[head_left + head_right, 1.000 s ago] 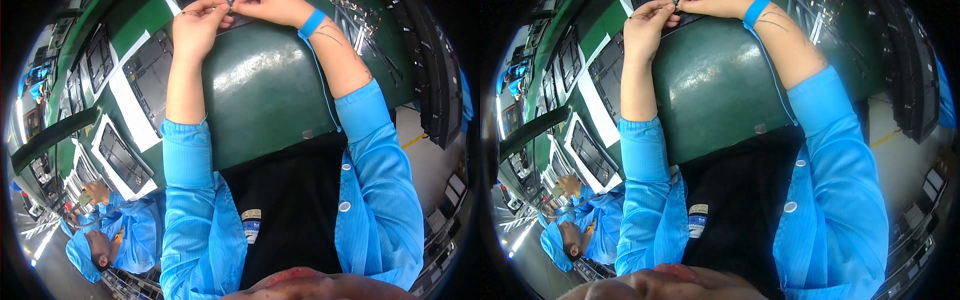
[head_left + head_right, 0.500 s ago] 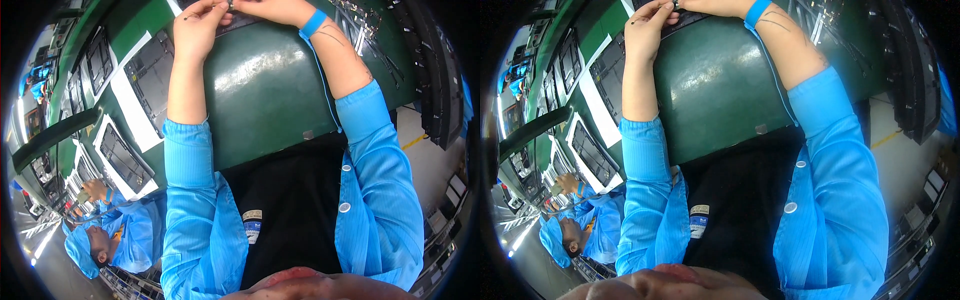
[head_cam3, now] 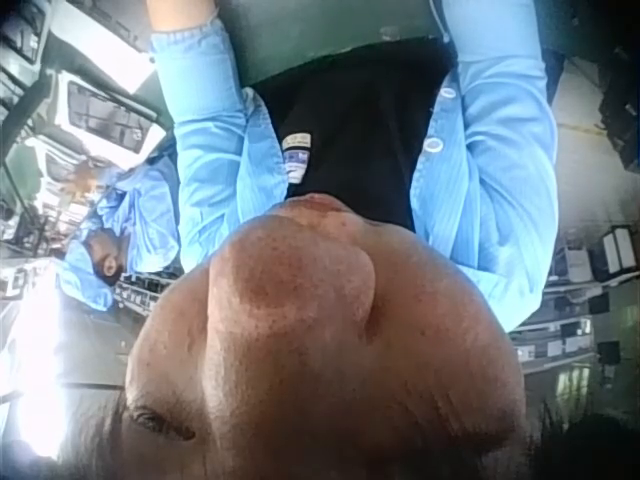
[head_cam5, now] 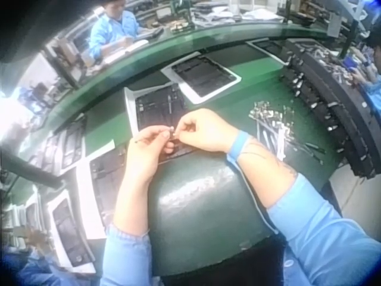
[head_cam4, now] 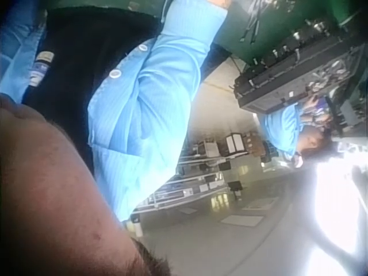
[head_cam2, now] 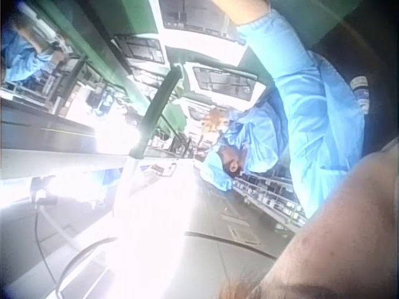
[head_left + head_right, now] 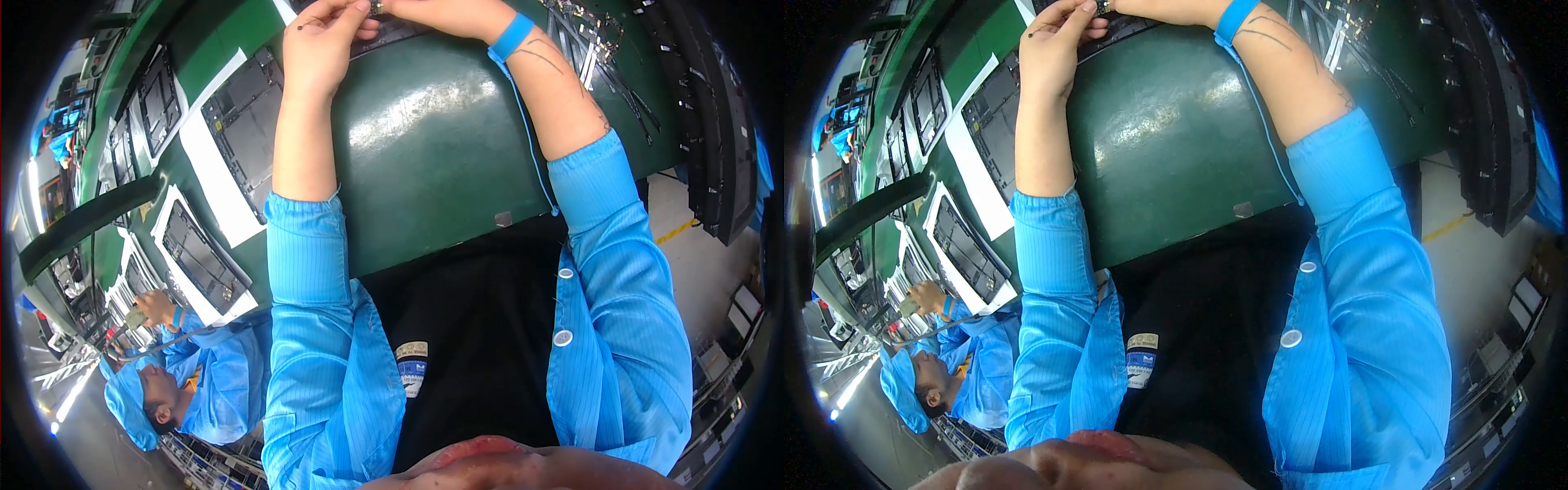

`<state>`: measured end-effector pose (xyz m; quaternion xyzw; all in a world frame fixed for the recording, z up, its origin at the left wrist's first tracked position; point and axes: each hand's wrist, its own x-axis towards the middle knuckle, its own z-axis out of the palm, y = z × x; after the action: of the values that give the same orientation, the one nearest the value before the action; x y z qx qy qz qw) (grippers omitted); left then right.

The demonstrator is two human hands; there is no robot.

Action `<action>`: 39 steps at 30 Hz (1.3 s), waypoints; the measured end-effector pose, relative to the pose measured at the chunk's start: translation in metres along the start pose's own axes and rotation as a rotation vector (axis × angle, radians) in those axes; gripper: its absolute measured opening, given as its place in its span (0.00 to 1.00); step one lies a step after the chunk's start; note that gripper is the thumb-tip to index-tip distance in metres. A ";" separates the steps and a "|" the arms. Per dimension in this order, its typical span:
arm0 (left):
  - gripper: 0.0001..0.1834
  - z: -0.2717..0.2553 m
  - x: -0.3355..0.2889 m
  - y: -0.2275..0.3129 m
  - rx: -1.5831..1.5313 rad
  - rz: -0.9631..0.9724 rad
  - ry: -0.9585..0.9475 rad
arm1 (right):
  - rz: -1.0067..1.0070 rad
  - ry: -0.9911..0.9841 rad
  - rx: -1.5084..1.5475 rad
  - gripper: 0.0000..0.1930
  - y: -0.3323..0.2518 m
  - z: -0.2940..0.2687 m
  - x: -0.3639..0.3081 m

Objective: The person assembles electronic components and ribbon cables into tablet frames, using tweezers to precisely place the small parts.

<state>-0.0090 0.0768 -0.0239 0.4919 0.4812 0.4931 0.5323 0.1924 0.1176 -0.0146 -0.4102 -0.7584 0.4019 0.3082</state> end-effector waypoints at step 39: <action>0.10 0.007 -0.002 0.014 0.132 -0.052 0.017 | 0.041 -0.085 0.003 0.11 0.000 -0.008 -0.001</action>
<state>-0.0024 0.0748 -0.0099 0.5092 0.5297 0.4506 0.5071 0.1989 0.1199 -0.0104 -0.4078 -0.7615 0.4265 0.2681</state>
